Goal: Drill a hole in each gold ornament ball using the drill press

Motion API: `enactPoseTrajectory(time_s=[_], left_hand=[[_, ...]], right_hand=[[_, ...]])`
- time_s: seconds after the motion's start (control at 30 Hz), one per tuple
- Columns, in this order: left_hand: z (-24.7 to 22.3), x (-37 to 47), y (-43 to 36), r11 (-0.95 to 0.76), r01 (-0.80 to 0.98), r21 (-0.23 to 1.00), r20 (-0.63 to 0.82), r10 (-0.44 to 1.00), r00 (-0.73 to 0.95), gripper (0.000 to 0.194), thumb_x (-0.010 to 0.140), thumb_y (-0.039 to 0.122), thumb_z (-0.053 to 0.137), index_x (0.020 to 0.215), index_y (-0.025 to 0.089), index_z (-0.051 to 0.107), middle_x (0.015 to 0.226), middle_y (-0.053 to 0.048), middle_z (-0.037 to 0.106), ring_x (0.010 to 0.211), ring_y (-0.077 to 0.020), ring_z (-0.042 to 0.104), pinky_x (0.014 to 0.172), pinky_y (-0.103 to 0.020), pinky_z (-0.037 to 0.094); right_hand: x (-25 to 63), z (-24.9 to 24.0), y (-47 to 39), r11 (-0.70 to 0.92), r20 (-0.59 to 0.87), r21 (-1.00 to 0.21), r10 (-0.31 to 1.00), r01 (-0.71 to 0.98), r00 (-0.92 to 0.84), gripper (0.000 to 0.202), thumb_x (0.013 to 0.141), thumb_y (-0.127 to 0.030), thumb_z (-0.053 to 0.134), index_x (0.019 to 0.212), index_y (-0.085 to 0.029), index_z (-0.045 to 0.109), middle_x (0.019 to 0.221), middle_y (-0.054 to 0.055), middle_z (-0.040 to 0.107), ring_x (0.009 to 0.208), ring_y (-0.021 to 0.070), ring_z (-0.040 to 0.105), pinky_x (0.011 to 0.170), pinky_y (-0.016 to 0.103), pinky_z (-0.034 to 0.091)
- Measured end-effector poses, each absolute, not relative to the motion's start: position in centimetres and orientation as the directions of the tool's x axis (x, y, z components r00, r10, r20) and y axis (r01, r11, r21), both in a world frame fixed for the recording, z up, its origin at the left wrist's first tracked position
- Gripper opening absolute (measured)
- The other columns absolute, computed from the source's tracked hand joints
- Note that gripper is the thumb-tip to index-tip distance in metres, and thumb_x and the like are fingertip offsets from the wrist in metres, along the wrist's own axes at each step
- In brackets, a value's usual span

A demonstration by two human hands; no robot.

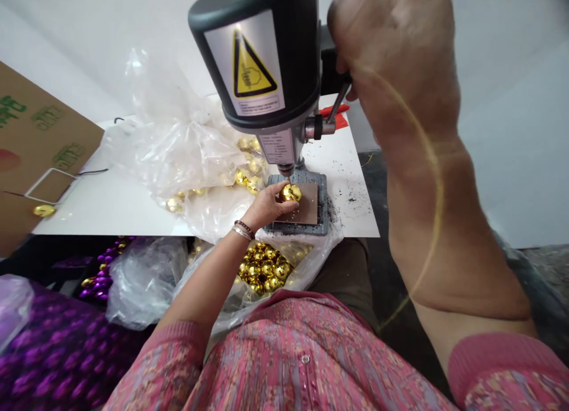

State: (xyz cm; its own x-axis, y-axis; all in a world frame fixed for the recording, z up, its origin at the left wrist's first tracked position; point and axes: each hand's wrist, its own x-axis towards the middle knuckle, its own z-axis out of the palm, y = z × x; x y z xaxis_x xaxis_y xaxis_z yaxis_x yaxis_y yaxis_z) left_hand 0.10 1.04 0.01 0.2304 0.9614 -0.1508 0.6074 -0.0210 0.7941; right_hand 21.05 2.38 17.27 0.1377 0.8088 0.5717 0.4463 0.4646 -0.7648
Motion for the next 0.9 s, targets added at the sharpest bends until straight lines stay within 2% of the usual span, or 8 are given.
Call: enactPoseTrajectory(time_s=[0.07,0.17,0.27,0.5,0.63,0.73,0.9], left_hand=[[-0.6,0.1,1.1,-0.017,0.570,0.821,-0.130,0.968,0.216,0.062,0.077,0.030,0.089,0.134,0.011,0.077,0.097,-0.004,0.079,0.085,-0.0185,0.069,0.085,-0.030,0.059],[-1.4,0.3,1.2,-0.031,0.528,0.849,-0.093,0.974,0.207,0.065,0.073,0.027,0.092,0.135,0.013,0.078,0.096,-0.003,0.078,0.088,-0.0193,0.069,0.091,-0.032,0.058],[-1.7,0.6,1.3,-0.042,0.505,0.862,-0.081,0.972,0.219,0.064,0.072,0.026,0.092,0.134,0.013,0.079,0.094,-0.002,0.077,0.088,-0.0189,0.069,0.094,-0.033,0.058],[-1.4,1.0,1.0,-0.033,0.503,0.863,-0.082,0.976,0.203,0.069,0.073,0.021,0.092,0.140,0.011,0.077,0.098,-0.005,0.080,0.091,-0.0203,0.071,0.096,-0.033,0.059],[-1.6,1.1,1.0,-0.033,0.508,0.861,-0.089,0.973,0.214,0.068,0.076,0.022,0.091,0.141,0.009,0.075,0.107,-0.008,0.082,0.096,-0.0214,0.073,0.100,-0.035,0.059],[-1.6,1.0,1.0,-0.046,0.526,0.849,-0.081,0.973,0.217,0.071,0.076,0.023,0.092,0.144,0.012,0.074,0.113,-0.008,0.083,0.101,-0.0224,0.074,0.103,-0.035,0.059],[-1.6,1.1,0.9,-0.032,0.528,0.848,-0.092,0.974,0.208,0.066,0.077,0.021,0.089,0.141,0.013,0.075,0.117,-0.007,0.083,0.101,-0.0218,0.074,0.098,-0.031,0.060]], right_hand=[[20.9,16.2,0.4,0.438,0.598,-0.717,0.786,0.542,0.157,0.040,0.098,-0.035,0.055,0.071,-0.020,0.029,0.069,-0.004,0.026,0.067,0.0038,0.026,0.078,0.025,0.039],[20.8,13.7,-2.4,0.493,0.670,-0.646,0.732,0.582,0.123,0.029,0.090,-0.037,0.060,0.077,-0.021,0.039,0.067,-0.004,0.035,0.063,0.0073,0.028,0.074,0.028,0.042],[20.7,11.7,-3.5,0.509,0.698,-0.627,0.703,0.590,0.136,0.025,0.087,-0.038,0.059,0.080,-0.022,0.042,0.070,-0.003,0.041,0.062,0.0077,0.033,0.072,0.028,0.047],[20.8,10.7,-3.1,0.536,0.747,-0.592,0.645,0.602,0.159,0.021,0.090,-0.035,0.062,0.080,-0.021,0.049,0.074,-0.001,0.047,0.066,0.0073,0.042,0.071,0.025,0.049],[21.1,8.9,-3.5,0.579,0.804,-0.501,0.586,0.643,0.099,0.015,0.091,-0.034,0.061,0.082,-0.022,0.057,0.073,-0.002,0.053,0.065,0.0082,0.045,0.070,0.027,0.050],[21.3,6.9,-3.8,0.592,0.832,-0.443,0.550,0.673,0.064,0.015,0.096,-0.037,0.060,0.089,-0.024,0.062,0.079,-0.001,0.061,0.069,0.0097,0.052,0.073,0.028,0.052],[21.3,4.3,-3.2,0.628,0.892,-0.380,0.443,0.679,0.089,0.013,0.101,-0.037,0.056,0.096,-0.026,0.063,0.084,0.000,0.063,0.077,0.0115,0.060,0.076,0.029,0.052]])
